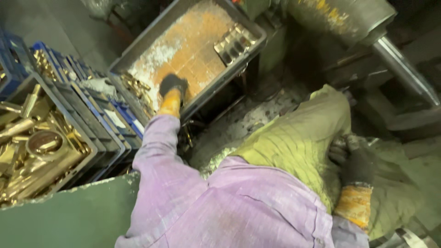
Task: The person holds brass metal parts against a rotating polishing wheel. They pick up individual pieces from a tray, press various sides against the spinning wheel by hand, and then place the polished items into a blue container.
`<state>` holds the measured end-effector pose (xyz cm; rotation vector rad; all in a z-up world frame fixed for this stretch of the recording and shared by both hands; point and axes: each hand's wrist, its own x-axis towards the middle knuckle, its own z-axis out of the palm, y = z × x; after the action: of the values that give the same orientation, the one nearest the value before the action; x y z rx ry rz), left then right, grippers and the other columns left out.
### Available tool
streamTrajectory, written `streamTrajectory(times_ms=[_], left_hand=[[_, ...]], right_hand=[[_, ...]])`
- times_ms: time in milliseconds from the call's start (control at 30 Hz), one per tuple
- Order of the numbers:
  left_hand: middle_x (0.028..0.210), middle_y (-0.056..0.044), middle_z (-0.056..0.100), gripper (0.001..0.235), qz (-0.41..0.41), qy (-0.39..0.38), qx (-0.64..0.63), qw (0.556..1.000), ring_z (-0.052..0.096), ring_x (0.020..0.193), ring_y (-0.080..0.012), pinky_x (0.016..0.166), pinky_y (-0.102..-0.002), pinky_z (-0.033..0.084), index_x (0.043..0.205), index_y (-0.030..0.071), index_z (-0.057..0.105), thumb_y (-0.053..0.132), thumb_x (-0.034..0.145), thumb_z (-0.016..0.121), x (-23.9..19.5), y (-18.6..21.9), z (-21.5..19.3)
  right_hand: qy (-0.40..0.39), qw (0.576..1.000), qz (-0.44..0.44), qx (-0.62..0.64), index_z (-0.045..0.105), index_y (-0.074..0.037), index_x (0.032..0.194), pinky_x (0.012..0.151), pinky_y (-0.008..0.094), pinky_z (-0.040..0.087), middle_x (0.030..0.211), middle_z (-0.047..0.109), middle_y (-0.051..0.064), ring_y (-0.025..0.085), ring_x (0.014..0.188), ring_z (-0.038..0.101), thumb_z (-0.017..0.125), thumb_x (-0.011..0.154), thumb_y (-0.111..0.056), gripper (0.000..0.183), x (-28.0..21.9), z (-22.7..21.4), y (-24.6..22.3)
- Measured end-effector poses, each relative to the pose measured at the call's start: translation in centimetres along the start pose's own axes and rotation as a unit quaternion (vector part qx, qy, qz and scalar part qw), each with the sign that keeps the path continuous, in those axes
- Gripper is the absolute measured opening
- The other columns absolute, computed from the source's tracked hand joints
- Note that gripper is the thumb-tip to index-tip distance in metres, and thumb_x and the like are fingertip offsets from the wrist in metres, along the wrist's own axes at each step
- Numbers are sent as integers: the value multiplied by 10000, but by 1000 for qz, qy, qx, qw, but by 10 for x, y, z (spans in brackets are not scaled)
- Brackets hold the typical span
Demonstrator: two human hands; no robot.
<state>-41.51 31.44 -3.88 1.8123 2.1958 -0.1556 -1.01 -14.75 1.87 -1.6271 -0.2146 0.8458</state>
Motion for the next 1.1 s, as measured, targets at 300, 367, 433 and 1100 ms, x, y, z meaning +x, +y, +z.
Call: streamTrajectory(times_ms=[300,367,433,1100], left_hand=[[1199,-200,705,340,-63,53,-35,996,687,1118,-372,910,-489,564,1137,102,728,303,863,709,-19,9,4],[1193,-181,720,306,-71,29,-38,996,697,1120,-351,912,-473,577,1092,116,757,294,845,729,-12,10,1],[1171,-158,734,296,-78,9,-35,996,710,1102,-330,893,-465,592,1055,125,771,290,811,755,-7,13,0],[957,-157,766,198,176,64,-198,962,717,852,-247,779,-368,565,997,59,785,193,854,810,-28,101,-55]], right_hand=[[0,993,50,108,623,-1,1146,659,386,612,998,693,126,252,802,704,575,1104,-189,198,0,1,3],[-1,992,59,113,619,-5,1143,661,386,615,998,695,127,255,805,707,578,1103,-191,194,1,6,-3],[21,992,78,93,623,-21,1151,666,386,627,1012,713,125,259,832,736,569,1071,-191,195,-2,8,-9],[-87,955,62,278,608,-118,1057,427,208,350,748,521,-32,58,559,438,562,1038,-155,63,15,-3,15]])
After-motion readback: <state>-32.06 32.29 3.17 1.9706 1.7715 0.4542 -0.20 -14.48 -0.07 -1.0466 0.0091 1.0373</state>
